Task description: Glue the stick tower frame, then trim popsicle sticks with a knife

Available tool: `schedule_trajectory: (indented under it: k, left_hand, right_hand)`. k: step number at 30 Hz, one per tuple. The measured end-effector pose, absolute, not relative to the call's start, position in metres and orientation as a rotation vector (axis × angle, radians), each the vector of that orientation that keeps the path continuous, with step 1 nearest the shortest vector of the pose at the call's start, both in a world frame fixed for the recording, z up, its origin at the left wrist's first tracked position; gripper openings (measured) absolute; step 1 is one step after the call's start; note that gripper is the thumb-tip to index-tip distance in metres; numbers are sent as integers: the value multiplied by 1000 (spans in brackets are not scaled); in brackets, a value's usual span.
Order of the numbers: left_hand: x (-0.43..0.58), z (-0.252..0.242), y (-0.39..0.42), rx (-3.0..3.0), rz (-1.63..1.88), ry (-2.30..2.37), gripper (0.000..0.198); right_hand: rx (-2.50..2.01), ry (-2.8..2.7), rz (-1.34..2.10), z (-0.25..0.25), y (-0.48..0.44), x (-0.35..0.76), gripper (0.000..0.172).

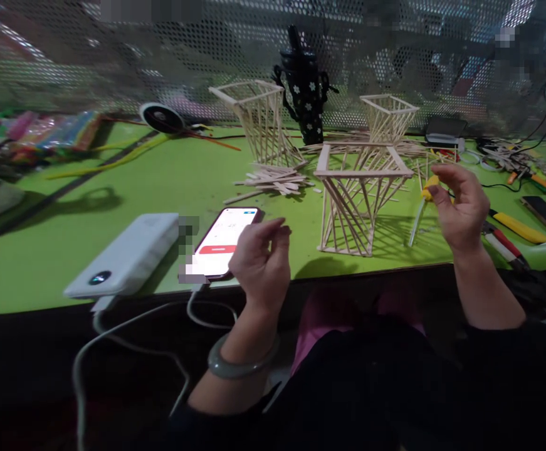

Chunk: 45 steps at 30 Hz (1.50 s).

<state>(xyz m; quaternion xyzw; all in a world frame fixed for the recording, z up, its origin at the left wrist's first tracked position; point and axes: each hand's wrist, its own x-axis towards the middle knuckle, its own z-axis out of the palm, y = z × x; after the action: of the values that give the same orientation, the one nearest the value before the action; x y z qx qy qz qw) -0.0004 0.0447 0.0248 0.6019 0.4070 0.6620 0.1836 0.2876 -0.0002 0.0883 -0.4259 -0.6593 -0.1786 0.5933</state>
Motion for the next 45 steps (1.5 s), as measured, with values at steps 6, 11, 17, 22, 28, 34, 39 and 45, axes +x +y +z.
schedule_trajectory:
  k: [6,11,17,22,28,34,39,45]
  left_hand:
    - [-6,15,35,1689,1809,1176,16]
    - [0,23,29,1820,1765,1141,15]
    - [12,29,19,2152,1668,1055,7]
    - [7,29,15,2241,1601,1035,9]
    - [5,44,15,2284,1712,966,7]
    - [8,83,21,2477,1842,873,14]
    - [31,128,28,2667,1740,757,18]
    - [56,140,41,2784,1520,771,23]
  right_hand:
    - [-985,-1285,-535,99,-11,320,16]
    - [-978,-1712,-673,139,-22,296,25]
    - [-1057,-2060,-783,158,-6,253,21]
    - [-1122,-2027,-703,152,0,246,15]
    - [-1024,-2000,-688,156,-3,244,15]
    - [-1008,-1954,-502,157,-4,242,19]
    - [-1043,-1902,-301,154,-5,240,21]
    - [-986,-1810,-125,147,-7,242,21]
